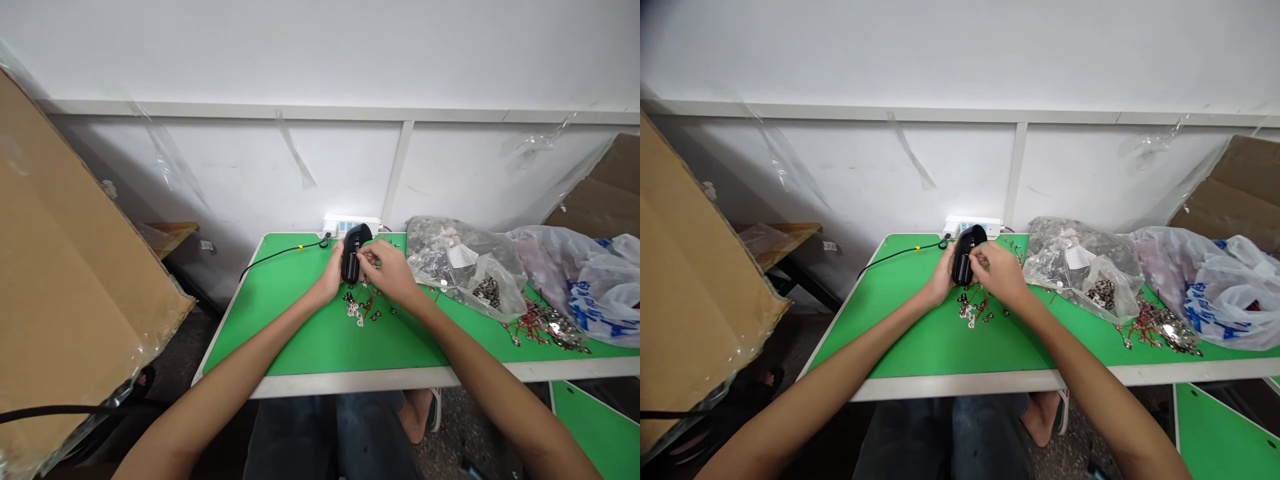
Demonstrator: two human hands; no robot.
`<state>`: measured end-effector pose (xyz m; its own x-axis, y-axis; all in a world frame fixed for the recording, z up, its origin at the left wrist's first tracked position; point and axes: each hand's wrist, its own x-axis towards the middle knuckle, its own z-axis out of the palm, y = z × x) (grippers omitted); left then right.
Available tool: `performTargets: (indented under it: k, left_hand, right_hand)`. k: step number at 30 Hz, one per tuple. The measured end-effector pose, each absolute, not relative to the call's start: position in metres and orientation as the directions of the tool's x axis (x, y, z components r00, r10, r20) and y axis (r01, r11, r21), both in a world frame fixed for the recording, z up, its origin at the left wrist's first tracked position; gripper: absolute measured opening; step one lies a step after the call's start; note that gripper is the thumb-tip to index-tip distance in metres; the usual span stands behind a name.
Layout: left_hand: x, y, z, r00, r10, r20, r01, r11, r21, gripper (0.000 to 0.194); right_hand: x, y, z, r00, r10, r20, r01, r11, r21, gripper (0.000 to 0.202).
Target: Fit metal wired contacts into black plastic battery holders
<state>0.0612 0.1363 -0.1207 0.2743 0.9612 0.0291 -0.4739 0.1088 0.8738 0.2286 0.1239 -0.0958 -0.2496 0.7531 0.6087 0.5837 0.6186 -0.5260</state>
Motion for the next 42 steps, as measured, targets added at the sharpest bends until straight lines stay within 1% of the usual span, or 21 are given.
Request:
performTargets:
  k: [2, 3, 5, 7, 11, 14, 16, 18, 21, 24, 26, 27, 33, 37, 39, 42]
  left_hand:
    - [0.058, 0.135, -0.116, 0.245, 0.962, 0.118, -0.419, -0.005, 0.908, 0.075]
    - [0.057, 0.133, -0.114, 0.24, 0.957, 0.165, -0.376, -0.065, 0.924, 0.076]
    - [0.054, 0.129, -0.109, 0.247, 0.939, 0.238, -0.278, -0.167, 0.946, 0.072]
    - [0.051, 0.124, -0.103, 0.264, 0.917, 0.3, -0.156, -0.266, 0.951, 0.069]
    - [0.044, 0.114, -0.094, 0.31, 0.862, 0.402, 0.077, -0.444, 0.893, 0.075]
    - [0.038, 0.113, -0.089, 0.272, 0.865, 0.422, 0.183, -0.477, 0.86, 0.071]
    - [0.033, 0.115, -0.087, 0.226, 0.871, 0.437, 0.235, -0.484, 0.843, 0.066]
    - [0.031, 0.117, -0.084, 0.192, 0.851, 0.489, 0.274, -0.525, 0.806, 0.061]
    - [0.028, 0.119, -0.078, 0.178, 0.778, 0.602, 0.276, -0.627, 0.728, 0.057]
    - [0.029, 0.119, -0.074, 0.314, 0.704, 0.638, 0.237, -0.708, 0.665, 0.059]
    - [0.029, 0.118, -0.075, 0.389, 0.686, 0.615, 0.197, -0.714, 0.672, 0.06]
    - [0.03, 0.118, -0.075, 0.398, 0.69, 0.604, 0.178, -0.704, 0.687, 0.061]
    - [0.032, 0.115, -0.078, 0.381, 0.734, 0.563, 0.112, -0.641, 0.76, 0.063]
    - [0.033, 0.114, -0.075, 0.379, 0.77, 0.513, 0.062, -0.574, 0.817, 0.064]
    - [0.033, 0.115, -0.076, 0.4, 0.763, 0.507, 0.064, -0.575, 0.816, 0.063]
    - [0.031, 0.117, -0.079, 0.428, 0.734, 0.527, 0.104, -0.619, 0.778, 0.062]
  right_hand:
    - [0.231, 0.127, -0.092, -0.182, 0.79, 0.585, 0.471, 0.592, -0.654, 0.015]
    - [0.233, 0.129, -0.089, -0.147, 0.822, 0.551, 0.4, 0.559, -0.727, 0.017]
    - [0.236, 0.132, -0.085, -0.104, 0.889, 0.446, 0.237, 0.458, -0.857, 0.022]
    - [0.238, 0.134, -0.082, -0.093, 0.933, 0.349, 0.071, 0.356, -0.932, 0.029]
    - [0.238, 0.136, -0.082, -0.136, 0.965, 0.225, -0.164, 0.202, -0.966, 0.036]
    - [0.237, 0.135, -0.084, -0.198, 0.967, 0.163, -0.269, 0.106, -0.957, 0.036]
    - [0.238, 0.136, -0.085, -0.225, 0.961, 0.162, -0.305, 0.088, -0.948, 0.035]
    - [0.24, 0.136, -0.084, -0.259, 0.952, 0.165, -0.308, 0.081, -0.948, 0.034]
    - [0.245, 0.137, -0.082, -0.351, 0.923, 0.156, -0.282, 0.055, -0.958, 0.035]
    - [0.251, 0.138, -0.08, -0.421, 0.898, 0.125, -0.226, 0.029, -0.974, 0.036]
    - [0.255, 0.139, -0.08, -0.434, 0.895, 0.101, -0.178, 0.024, -0.984, 0.035]
    - [0.258, 0.14, -0.08, -0.437, 0.895, 0.092, -0.157, 0.025, -0.987, 0.034]
    - [0.267, 0.144, -0.081, -0.47, 0.881, 0.052, -0.081, 0.016, -0.997, 0.031]
    - [0.271, 0.145, -0.081, -0.491, 0.869, 0.068, -0.035, 0.058, -0.998, 0.031]
    - [0.272, 0.146, -0.081, -0.502, 0.862, 0.072, -0.003, 0.082, -0.997, 0.032]
    - [0.274, 0.146, -0.081, -0.508, 0.858, 0.079, 0.037, 0.113, -0.993, 0.034]
